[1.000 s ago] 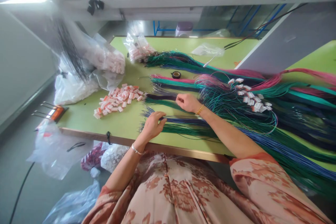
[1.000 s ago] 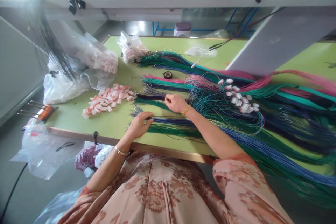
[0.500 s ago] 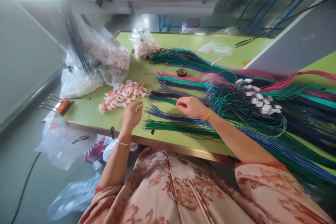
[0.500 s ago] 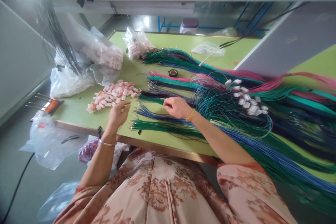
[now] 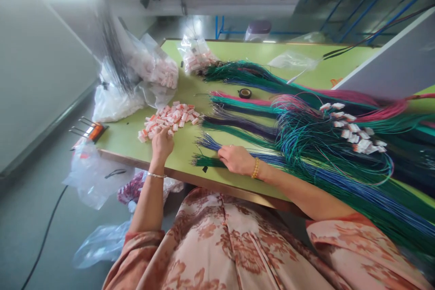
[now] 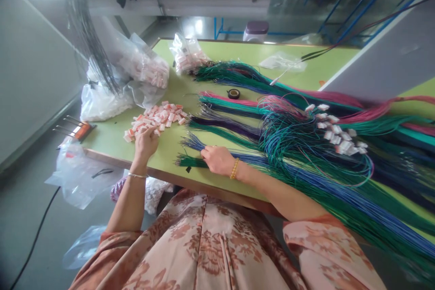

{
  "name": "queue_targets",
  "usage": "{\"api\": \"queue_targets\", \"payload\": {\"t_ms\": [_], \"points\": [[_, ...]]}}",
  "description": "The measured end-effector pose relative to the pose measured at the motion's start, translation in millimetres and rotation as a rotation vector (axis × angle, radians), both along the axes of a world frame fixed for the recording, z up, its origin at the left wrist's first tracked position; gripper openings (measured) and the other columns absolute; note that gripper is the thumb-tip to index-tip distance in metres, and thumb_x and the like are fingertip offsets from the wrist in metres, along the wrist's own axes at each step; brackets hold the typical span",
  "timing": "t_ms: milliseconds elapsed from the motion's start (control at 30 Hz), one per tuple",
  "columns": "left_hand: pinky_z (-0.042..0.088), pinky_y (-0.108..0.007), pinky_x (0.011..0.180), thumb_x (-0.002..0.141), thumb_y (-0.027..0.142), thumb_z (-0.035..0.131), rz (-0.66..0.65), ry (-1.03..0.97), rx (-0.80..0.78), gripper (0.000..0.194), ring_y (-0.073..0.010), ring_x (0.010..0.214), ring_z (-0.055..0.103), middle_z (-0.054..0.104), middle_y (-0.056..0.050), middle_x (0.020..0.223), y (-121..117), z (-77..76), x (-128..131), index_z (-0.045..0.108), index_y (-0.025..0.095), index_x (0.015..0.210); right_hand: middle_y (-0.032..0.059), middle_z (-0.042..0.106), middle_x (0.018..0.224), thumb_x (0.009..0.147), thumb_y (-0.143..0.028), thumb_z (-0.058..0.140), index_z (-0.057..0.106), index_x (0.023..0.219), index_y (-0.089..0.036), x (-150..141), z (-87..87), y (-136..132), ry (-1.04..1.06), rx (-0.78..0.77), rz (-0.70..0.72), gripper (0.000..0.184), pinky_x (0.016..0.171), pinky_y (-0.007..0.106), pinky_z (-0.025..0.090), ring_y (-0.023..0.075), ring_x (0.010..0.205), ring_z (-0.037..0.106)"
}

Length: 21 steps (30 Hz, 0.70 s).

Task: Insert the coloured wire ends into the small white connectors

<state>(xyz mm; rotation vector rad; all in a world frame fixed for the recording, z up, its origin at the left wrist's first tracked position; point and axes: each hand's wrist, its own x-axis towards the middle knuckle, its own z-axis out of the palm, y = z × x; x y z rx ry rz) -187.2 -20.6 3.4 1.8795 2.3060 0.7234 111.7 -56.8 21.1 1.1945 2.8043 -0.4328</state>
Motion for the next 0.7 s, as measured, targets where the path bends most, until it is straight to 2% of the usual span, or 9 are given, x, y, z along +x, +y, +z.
{"api": "queue_targets", "payload": {"t_ms": [167,333,500,600,700], "points": [[0.046,-0.036,0.086,0.079,0.018,0.050,0.013,-0.011,0.033,0.040,-0.0243,0.090,0.059,0.062,-0.011,0.099,0,-0.5,-2,0.072,0.017,0.112,0.0139,0.064,0.098,0.091,-0.015,0.044,0.061,0.101,-0.012,1,-8.5,-7,0.001,0.075,0.140,0.020,0.071,0.030,0.038,0.0216,0.087,0.059],[0.045,-0.035,0.082,0.077,0.023,0.056,-0.027,-0.014,-0.020,0.026,-0.0230,0.086,0.058,0.063,-0.009,0.096,0,3.6,4,0.071,0.018,0.097,0.0100,0.065,0.087,0.092,-0.016,0.043,0.059,0.095,-0.014,5,-12.3,-4,0.234,0.026,0.015,0.016,0.070,0.028,0.038,0.0181,0.077,0.057],[0.044,-0.033,0.081,0.075,0.022,0.059,-0.038,-0.075,-0.007,0.017,-0.0209,0.085,0.057,0.064,-0.006,0.088,-7,6.4,10,0.065,0.019,0.091,0.0037,0.064,0.081,0.084,-0.014,0.051,0.058,0.087,-0.017,-7,-4.8,-5,0.533,-0.133,-0.024,0.008,0.067,0.024,0.039,0.0131,0.069,0.053],[0.043,-0.030,0.071,0.073,0.027,0.064,-0.019,-0.338,0.050,0.019,-0.0161,0.071,0.054,0.063,-0.002,0.080,-15,8.0,16,0.067,0.019,0.090,0.0008,0.062,0.074,0.082,-0.015,0.054,0.058,0.085,-0.018,-23,3.2,-3,0.638,-0.220,-0.065,0.005,0.066,0.023,0.039,0.0115,0.065,0.051],[0.040,-0.026,0.060,0.068,0.034,0.073,-0.071,-0.791,-0.022,0.026,-0.0119,0.060,0.050,0.060,0.000,0.066,-27,12.3,26,0.071,0.017,0.088,-0.0015,0.059,0.069,0.081,-0.019,0.056,0.058,0.081,-0.018,-36,8.1,1,0.717,-0.287,-0.096,0.003,0.063,0.023,0.038,0.0104,0.061,0.049]]}}
